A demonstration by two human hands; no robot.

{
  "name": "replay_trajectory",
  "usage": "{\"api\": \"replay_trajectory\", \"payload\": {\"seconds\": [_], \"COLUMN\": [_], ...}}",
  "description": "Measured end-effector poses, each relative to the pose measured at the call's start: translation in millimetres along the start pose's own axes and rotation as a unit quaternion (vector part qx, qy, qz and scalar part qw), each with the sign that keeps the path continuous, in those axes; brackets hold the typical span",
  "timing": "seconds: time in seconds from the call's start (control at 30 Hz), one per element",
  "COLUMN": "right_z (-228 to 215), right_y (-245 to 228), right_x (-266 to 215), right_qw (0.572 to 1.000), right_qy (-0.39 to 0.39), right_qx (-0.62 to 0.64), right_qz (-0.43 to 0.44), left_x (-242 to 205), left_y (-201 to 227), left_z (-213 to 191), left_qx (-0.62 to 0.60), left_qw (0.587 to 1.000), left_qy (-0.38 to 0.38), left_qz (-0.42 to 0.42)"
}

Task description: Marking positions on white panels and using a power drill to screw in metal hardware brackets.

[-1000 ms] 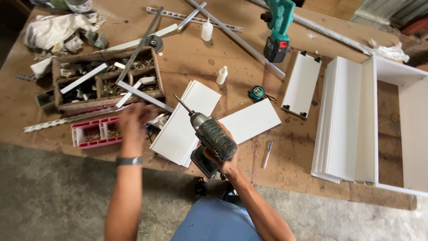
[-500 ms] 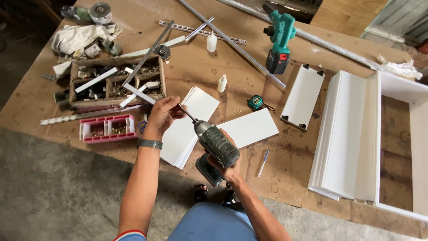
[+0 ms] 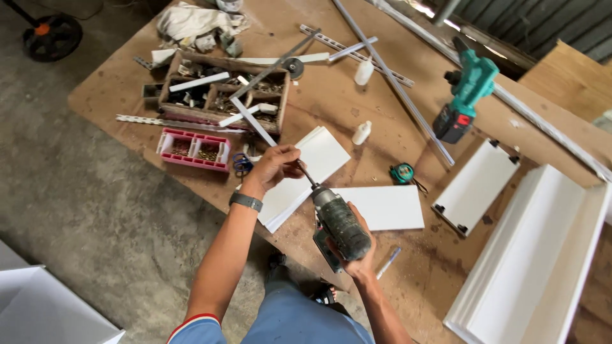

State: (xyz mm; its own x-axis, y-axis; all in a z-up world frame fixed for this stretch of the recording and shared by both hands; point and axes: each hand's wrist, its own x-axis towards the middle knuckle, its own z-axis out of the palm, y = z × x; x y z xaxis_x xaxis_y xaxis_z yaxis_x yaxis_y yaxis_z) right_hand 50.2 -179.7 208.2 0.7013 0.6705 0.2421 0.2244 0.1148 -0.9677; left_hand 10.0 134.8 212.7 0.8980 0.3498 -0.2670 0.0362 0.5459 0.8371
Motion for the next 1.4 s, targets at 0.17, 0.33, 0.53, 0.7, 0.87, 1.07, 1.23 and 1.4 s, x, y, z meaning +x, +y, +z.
{"api": "replay_trajectory", "payload": {"seconds": [0.17, 0.33, 0.53, 0.7, 0.87, 1.07, 1.23, 1.4], "right_z": [23.1, 47.8, 67.7, 74.7, 62.0, 27.6, -7.9, -47.9], "right_y": [3.0, 10.9, 22.5, 5.7, -12.1, -9.0, 3.4, -5.3], "right_x": [31.8, 59.0, 77.5, 85.6, 79.7, 52.5, 30.7, 0.0], "right_qw": [0.997, 0.979, 0.988, 0.971, 0.928, 0.972, 0.982, 0.989], "right_qy": [0.047, 0.115, 0.127, 0.166, 0.154, 0.180, 0.166, 0.107], "right_qx": [-0.066, -0.156, -0.086, -0.133, -0.336, -0.134, -0.051, -0.074], "right_qz": [-0.015, 0.056, 0.031, 0.108, 0.051, 0.074, 0.067, 0.076], "left_x": [7.3, 88.4, 185.0, 177.7, 168.5, 49.7, -45.4, -30.7], "left_y": [58.2, 75.7, 36.4, 72.9, 46.2, 24.1, -122.3, -223.7], "left_z": [-60.7, -281.2, -433.5, -396.6, -424.1, -266.6, -65.2, 40.6], "left_qx": [-0.004, 0.355, 0.612, 0.598, 0.553, 0.347, 0.283, 0.237], "left_qw": [0.993, 0.815, 0.616, 0.600, 0.621, 0.737, 0.899, 0.919], "left_qy": [-0.110, 0.455, 0.497, 0.530, 0.538, 0.472, 0.286, 0.314], "left_qz": [-0.042, 0.051, 0.003, -0.037, 0.139, 0.338, 0.173, 0.032]}}
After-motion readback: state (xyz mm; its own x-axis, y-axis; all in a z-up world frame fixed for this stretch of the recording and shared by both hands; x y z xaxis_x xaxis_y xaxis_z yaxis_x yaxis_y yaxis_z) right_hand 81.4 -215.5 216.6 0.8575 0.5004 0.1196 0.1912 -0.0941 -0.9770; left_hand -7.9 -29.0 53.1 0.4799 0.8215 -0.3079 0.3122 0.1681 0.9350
